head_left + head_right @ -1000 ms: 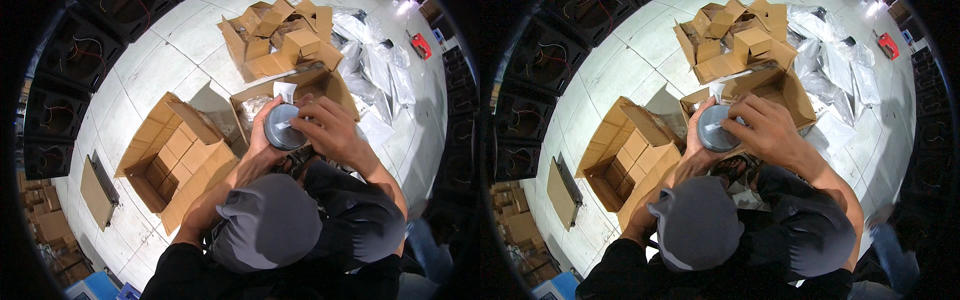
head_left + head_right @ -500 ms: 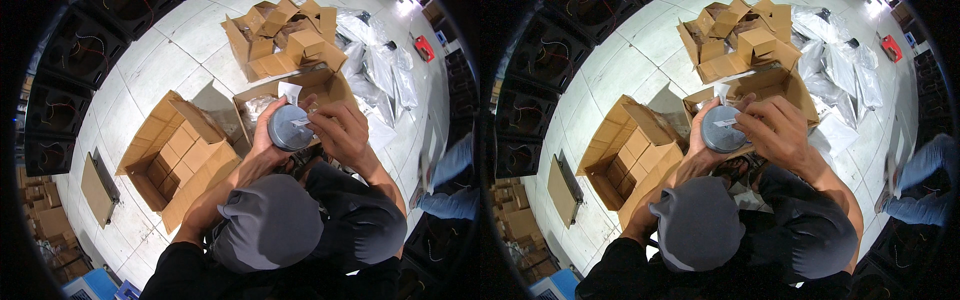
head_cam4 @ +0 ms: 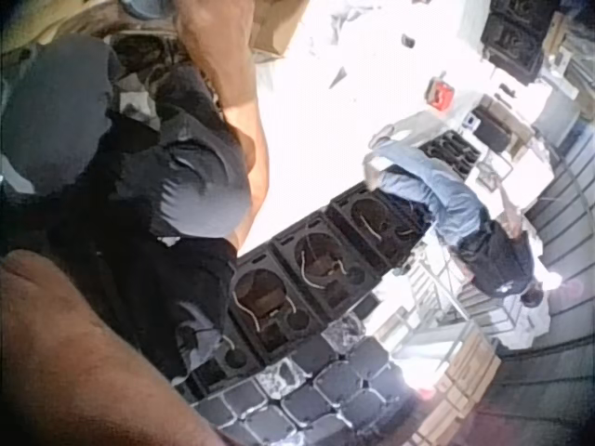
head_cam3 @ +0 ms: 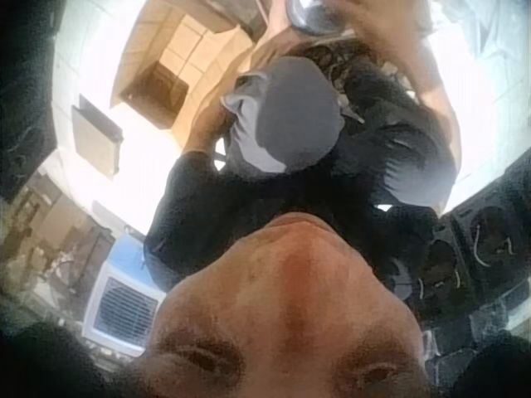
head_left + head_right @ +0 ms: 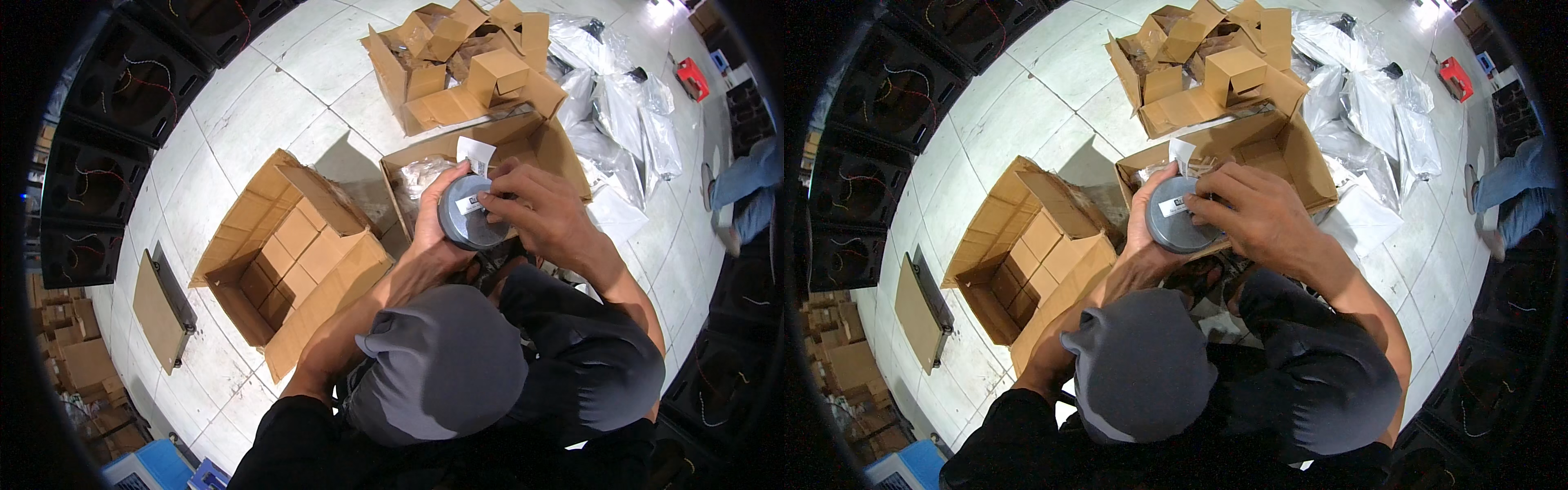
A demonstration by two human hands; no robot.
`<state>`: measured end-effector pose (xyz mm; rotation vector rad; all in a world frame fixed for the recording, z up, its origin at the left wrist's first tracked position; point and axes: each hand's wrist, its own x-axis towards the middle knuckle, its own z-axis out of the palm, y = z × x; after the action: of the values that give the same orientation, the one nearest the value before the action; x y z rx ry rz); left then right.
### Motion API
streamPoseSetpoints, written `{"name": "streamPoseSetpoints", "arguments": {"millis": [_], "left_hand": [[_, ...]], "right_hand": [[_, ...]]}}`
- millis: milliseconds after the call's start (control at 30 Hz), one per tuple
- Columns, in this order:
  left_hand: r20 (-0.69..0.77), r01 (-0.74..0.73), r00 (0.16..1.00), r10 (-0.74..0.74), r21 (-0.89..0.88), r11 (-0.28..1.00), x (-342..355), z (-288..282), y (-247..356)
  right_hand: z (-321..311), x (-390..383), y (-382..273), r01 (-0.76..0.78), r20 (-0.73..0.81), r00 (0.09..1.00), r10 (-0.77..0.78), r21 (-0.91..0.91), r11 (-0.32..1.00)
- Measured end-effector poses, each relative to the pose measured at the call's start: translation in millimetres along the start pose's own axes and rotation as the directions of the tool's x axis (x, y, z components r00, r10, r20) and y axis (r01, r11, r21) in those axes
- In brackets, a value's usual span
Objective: The person sits on the floor and repeatedly takes small cylindrical electronic components from a cardboard box. They apply a small white label to the top of each component and then place it on the floor next to a growing pile of labeled items.
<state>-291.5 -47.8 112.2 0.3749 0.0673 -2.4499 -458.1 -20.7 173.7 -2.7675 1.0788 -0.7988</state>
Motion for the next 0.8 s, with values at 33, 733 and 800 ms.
{"name": "streamPoseSetpoints", "arguments": {"millis": [33, 733, 800], "left_hand": [[0.021, 0.006, 1.000, -0.006, -0.012, 1.000, 0, 0, 0], [0.087, -0.016, 0.996, 0.018, -0.025, 1.000, 5, -1, -2], [-0.065, -0.122, 0.990, 0.122, 0.011, 0.992, 2, 9, -5]], "right_hand": [[0, -1, -1, -0.011, 0.013, 1.000, 0.011, -0.013, 1.000], [8, -9, -18, 0.005, 0.199, 0.980, -0.031, 0.129, 0.992], [15, -11, -15, -0.011, 0.182, 0.983, -0.034, 0.241, 0.970]]}}
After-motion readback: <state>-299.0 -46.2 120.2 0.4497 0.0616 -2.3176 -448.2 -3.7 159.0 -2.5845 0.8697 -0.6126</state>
